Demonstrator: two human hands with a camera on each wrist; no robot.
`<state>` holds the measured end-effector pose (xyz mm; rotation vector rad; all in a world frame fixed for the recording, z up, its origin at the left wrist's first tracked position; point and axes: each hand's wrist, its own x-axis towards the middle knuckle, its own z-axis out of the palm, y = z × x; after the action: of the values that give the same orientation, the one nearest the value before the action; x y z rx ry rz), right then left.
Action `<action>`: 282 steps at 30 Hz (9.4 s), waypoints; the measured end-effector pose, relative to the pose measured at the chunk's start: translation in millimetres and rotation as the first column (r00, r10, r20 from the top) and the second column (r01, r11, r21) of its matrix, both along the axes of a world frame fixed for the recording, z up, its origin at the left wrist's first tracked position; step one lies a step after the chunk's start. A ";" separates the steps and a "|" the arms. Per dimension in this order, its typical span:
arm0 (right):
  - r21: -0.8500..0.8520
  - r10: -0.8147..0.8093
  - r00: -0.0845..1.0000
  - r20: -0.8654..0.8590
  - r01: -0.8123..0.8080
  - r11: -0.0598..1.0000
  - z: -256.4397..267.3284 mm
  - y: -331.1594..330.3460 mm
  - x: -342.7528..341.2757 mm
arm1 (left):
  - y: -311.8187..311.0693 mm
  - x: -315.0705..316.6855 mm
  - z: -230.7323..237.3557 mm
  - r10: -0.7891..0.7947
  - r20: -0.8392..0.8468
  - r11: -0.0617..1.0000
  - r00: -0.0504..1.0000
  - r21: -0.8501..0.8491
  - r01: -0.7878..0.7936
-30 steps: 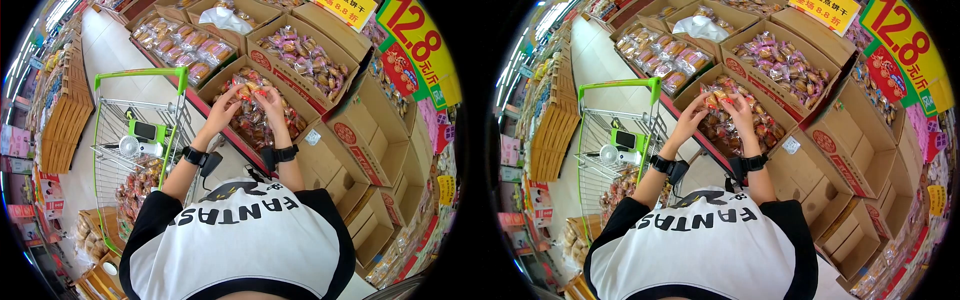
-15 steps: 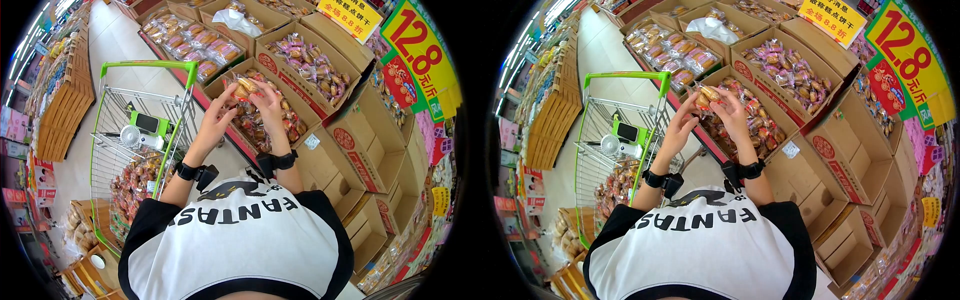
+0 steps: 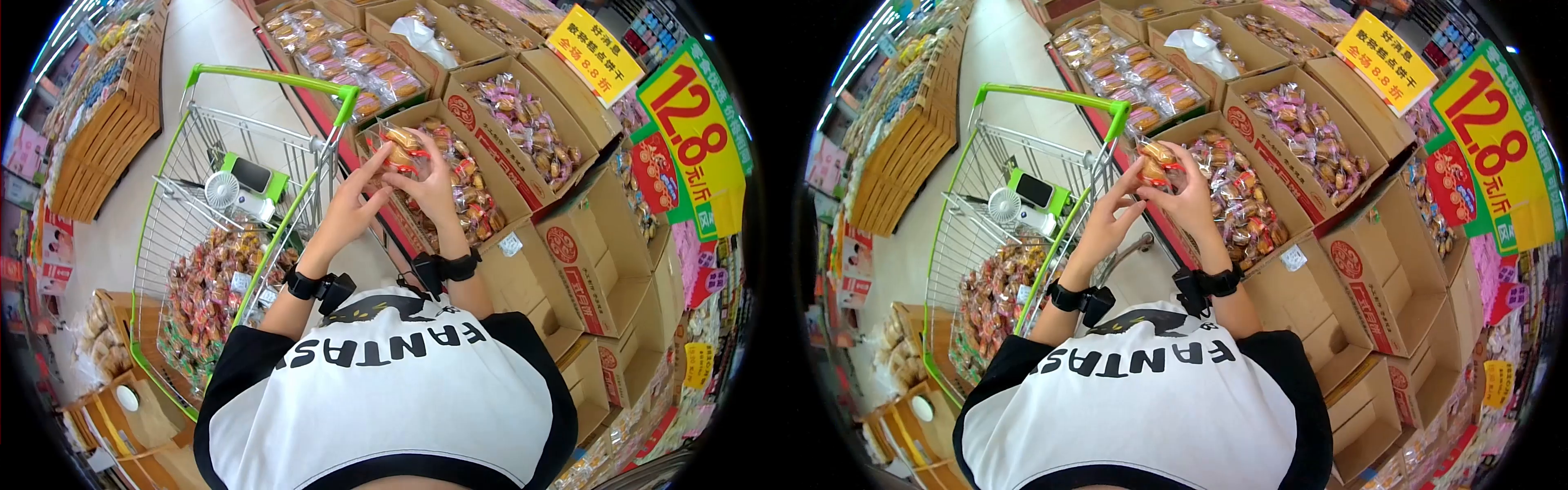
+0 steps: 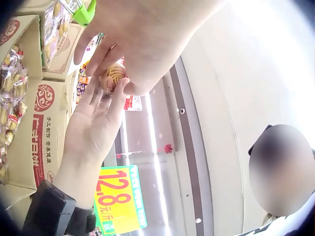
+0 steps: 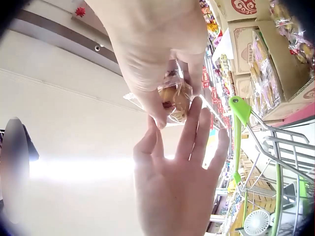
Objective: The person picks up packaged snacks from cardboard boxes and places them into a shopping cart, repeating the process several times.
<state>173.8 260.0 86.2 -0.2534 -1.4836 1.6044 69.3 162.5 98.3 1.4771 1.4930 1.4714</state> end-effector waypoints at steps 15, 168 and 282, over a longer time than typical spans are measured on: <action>-0.208 0.178 0.982 0.069 -0.160 0.965 -24.2 -50.9 -75.0 | -88.9 -44.3 -6.9 0.242 0.070 0.970 0.968 -0.048 -0.239; -0.162 -0.005 0.648 0.761 0.198 0.967 -132.9 100.7 77.6 | 207.0 -45.0 -228.1 -0.356 -0.490 0.666 0.796 -0.731 -0.152; -0.626 0.308 0.938 0.161 -0.144 0.766 -78.6 49.9 30.7 | 40.4 -34.5 -41.8 -0.234 0.401 0.930 0.886 -0.174 0.324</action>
<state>204.5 309.8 7.6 -0.6888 -1.1594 2.3039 34.8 202.9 56.5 1.1350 1.1222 1.2626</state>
